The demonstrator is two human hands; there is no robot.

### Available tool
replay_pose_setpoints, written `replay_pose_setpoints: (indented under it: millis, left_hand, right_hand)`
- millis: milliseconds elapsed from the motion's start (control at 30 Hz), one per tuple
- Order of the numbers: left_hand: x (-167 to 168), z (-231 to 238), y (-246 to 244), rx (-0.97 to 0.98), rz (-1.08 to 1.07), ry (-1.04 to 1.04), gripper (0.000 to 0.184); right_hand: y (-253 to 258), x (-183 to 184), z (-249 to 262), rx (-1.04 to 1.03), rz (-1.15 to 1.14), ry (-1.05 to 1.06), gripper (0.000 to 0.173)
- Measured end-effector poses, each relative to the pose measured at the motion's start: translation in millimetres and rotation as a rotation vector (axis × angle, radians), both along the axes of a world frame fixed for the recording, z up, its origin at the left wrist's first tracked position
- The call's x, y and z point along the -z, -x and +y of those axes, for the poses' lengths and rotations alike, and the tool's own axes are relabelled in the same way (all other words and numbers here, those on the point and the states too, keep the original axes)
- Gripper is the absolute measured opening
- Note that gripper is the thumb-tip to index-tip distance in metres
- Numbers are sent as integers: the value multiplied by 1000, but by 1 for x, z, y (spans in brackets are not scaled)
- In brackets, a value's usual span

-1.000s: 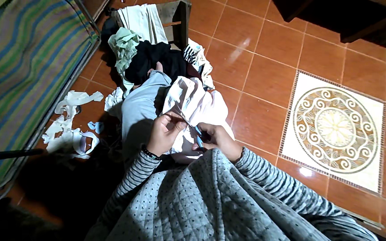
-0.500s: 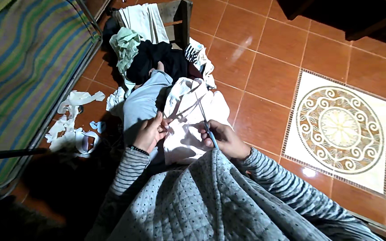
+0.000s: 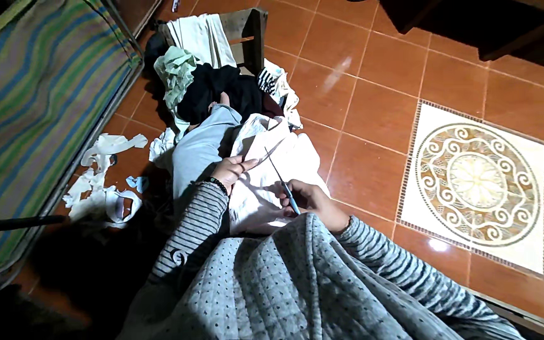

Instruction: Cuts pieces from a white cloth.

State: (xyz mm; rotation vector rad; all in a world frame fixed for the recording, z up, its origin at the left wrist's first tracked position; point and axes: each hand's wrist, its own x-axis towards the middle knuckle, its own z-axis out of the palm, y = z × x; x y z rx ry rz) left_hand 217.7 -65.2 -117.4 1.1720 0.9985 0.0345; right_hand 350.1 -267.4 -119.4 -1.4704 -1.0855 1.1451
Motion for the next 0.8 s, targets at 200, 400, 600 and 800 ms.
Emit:
replay_pose_setpoints:
  millis: [200,400,600,800]
  left_hand:
    - [-35,-18,45,-200,-699,-174,16]
    - [-75,-27,65,-146,-772,-435,15]
    - [-65,-30,55,-192,-640,-744,7]
    - [-66,-34,51,-199,-675,-814,10]
  right_hand:
    - [2,-24,-6,124,-204,-63,38]
    - [2,-39,-10,76,-274,-236,42]
    - [2,-45,5,75,-599,-191,48]
    - [-1,-57,19,147,-767,-180,53]
